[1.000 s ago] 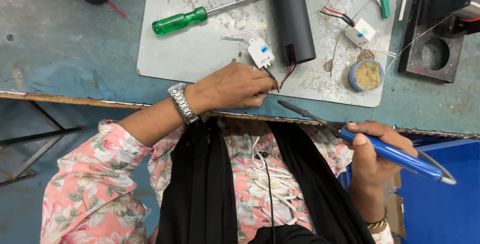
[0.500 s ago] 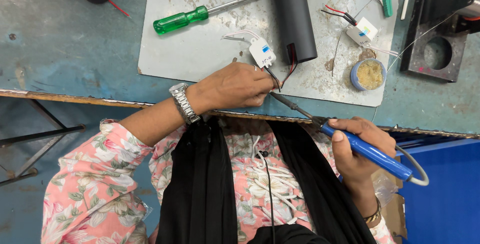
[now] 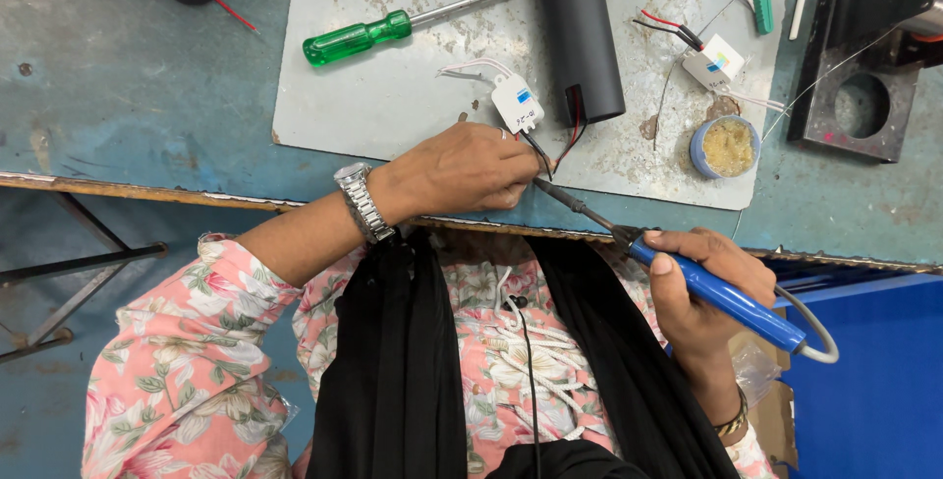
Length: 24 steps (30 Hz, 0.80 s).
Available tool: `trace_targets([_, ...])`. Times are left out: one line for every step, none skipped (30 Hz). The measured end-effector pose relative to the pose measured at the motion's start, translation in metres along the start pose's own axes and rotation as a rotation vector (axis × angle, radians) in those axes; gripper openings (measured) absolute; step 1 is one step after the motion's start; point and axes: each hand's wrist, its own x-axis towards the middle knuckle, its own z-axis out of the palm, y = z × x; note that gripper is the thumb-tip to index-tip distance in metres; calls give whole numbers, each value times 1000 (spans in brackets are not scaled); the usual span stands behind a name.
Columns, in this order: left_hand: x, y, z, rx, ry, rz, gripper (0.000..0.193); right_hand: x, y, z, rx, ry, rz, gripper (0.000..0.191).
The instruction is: The person strips wire ends with pliers, applies flux, and solders wires to a small white connector and a black cylindrical housing. The person repeats the process for multiple wire pairs, using a soldering iron and flux paste.
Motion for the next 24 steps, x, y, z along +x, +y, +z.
trace_targets([0, 0, 0, 2, 1, 2, 18, 0, -1, 0, -17, -2, 17, 17])
trace_targets([0, 0, 0, 6, 6, 8, 19, 0, -1, 0, -34, -3, 33, 18])
trace_targets([0, 0, -1, 10, 10, 13, 20, 1, -1, 0, -33, -4, 18, 17])
trace_targets([0, 0, -1, 14, 14, 18, 20, 2, -1, 0, -33, -4, 3, 17])
trace_targets([0, 0, -1, 8, 18, 22, 21, 3, -2, 0, -32, -4, -11, 16])
trace_targets([0, 0, -1, 1, 21, 25, 21, 4, -2, 0, -38, -11, -28, 15])
trace_targets([0, -1, -1, -5, 25, 28, 21, 5, -2, 0, -44, -18, -44, 14])
trace_targets([1, -1, -1, 5, 30, 35, 21, 6, -2, 0, -51, -25, -60, 13])
trace_targets([1, -1, 0, 14, 34, 41, 20, 7, -3, -1, -55, -32, -70, 13])
trace_targets([1, -2, 1, 23, 39, 48, 19, 8, -3, -1, -59, -40, -80, 14])
trace_targets([1, -2, 1, 25, 38, 49, 19, 8, -3, -1, -63, -47, -90, 16])
trace_targets([1, -2, 1, 26, 37, 49, 19, 8, -4, -1, -73, -50, -78, 15])
trace_targets([1, -2, 2, 28, 37, 50, 18, 8, -4, -1, -82, -53, -67, 14])
trace_targets([0, -2, 2, 30, 37, 49, 18, 9, -5, -1, -92, -56, -55, 14])
trace_targets([0, -3, 3, 32, 38, 47, 18, 9, -5, -1, -80, -53, -71, 16])
trace_targets([0, -3, 3, 34, 39, 46, 17, 10, -6, 0, -67, -50, -86, 19])
trace_targets([0, -3, 3, 38, 35, 47, 17, 10, -6, 1, -55, -47, -101, 23])
trace_targets([0, -4, 4, 42, 30, 48, 16, 11, -7, 1, -66, -52, -101, 20])
trace_targets([1, -4, 4, 46, 26, 49, 16, 11, -8, 1, -77, -57, -101, 17])
trace_targets([0, -5, 4, 45, 25, 48, 16, 12, -9, 1, -89, -61, -100, 15])
trace_targets([0, -5, 3, 43, 23, 47, 17, 12, -10, 1, -91, -66, -100, 14])
trace_targets([0, -5, 3, 42, 22, 46, 17, 13, -10, 1, -94, -70, -100, 13])
trace_targets([0, -5, 3, 42, 24, 45, 18, 13, -12, 1, -97, -74, -100, 13])
trace_targets([0, -5, 3, 43, 27, 44, 19, 13, -12, 1, -102, -73, -93, 13])
